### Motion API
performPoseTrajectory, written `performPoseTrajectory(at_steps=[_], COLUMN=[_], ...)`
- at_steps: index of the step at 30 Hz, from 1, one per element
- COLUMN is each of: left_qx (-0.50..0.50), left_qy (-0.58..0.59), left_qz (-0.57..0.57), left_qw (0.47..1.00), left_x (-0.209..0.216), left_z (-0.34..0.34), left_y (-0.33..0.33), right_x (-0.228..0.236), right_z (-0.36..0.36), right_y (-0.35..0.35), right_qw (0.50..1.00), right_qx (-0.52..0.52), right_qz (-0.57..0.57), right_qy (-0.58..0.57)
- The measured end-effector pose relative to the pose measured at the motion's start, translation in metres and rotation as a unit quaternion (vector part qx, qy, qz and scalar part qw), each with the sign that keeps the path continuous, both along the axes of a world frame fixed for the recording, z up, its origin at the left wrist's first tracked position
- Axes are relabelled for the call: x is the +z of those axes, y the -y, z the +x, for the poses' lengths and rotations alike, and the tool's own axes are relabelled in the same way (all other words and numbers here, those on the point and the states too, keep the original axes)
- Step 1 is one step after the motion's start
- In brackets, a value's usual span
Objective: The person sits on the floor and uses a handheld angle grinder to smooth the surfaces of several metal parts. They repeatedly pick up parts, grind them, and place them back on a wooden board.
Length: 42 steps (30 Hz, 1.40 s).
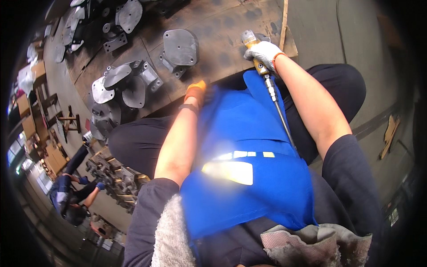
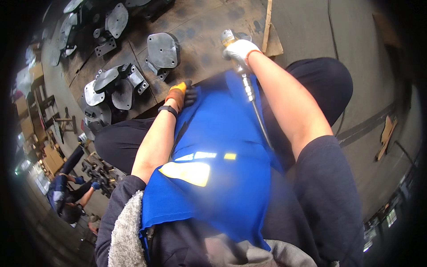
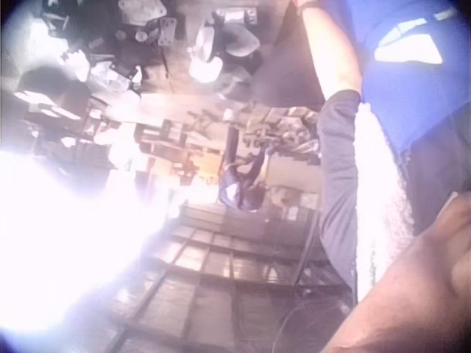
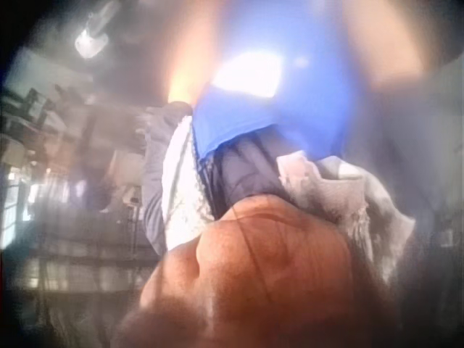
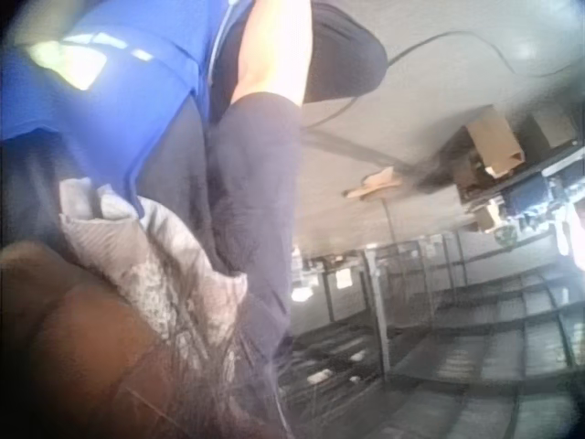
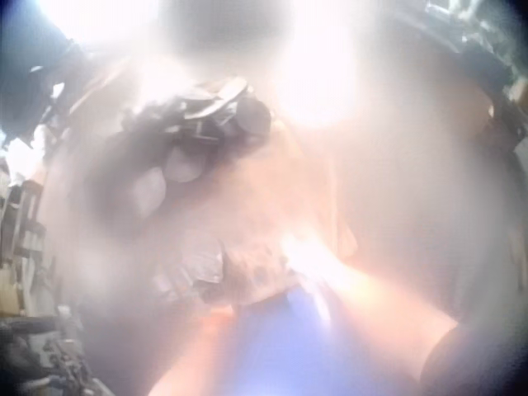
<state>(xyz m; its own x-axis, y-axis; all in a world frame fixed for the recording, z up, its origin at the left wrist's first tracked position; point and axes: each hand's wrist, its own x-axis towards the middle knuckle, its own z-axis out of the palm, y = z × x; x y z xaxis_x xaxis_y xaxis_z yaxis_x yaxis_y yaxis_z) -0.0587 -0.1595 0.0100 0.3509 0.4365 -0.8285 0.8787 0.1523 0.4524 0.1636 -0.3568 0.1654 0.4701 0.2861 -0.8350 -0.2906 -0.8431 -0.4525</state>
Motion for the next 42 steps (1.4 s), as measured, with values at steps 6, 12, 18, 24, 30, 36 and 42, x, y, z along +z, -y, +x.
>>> performPoseTrajectory(at_steps=[6, 12, 18, 24, 30, 36, 42], left_qx=[0.529, 0.642, 0.637, 0.505, 0.49, 0.525, 0.485], left_qy=[0.24, 0.208, 0.15, 0.148, 0.2, 0.227, 0.285], left_qz=[-0.403, -0.299, -0.236, -0.179, -0.191, -0.248, -0.356], left_qw=[0.707, 0.674, 0.719, 0.831, 0.826, 0.782, 0.746], left_x=[0.055, 0.054, 0.054, 0.032, 0.045, 0.026, 0.026], left_z=[0.05, 0.081, 0.083, 0.045, 0.008, -0.012, -0.014], left_y=[-0.005, -0.016, -0.031, -0.053, -0.028, -0.024, -0.033], right_x=[-0.011, -0.03, -0.02, -0.017, -0.034, -0.041, -0.04], right_z=[-0.001, 0.003, 0.002, 0.004, 0.006, 0.006, 0.009], right_y=[0.001, 0.006, 0.004, 0.003, 0.011, 0.009, 0.01], right_qw=[0.998, 0.991, 0.996, 1.0, 1.0, 0.991, 0.996], right_qx=[0.045, 0.121, 0.066, -0.007, -0.006, -0.117, -0.087], right_qz=[0.0, -0.016, -0.023, 0.004, 0.024, 0.032, 0.021], right_qy=[0.033, 0.063, 0.048, 0.012, 0.0, -0.056, -0.03])
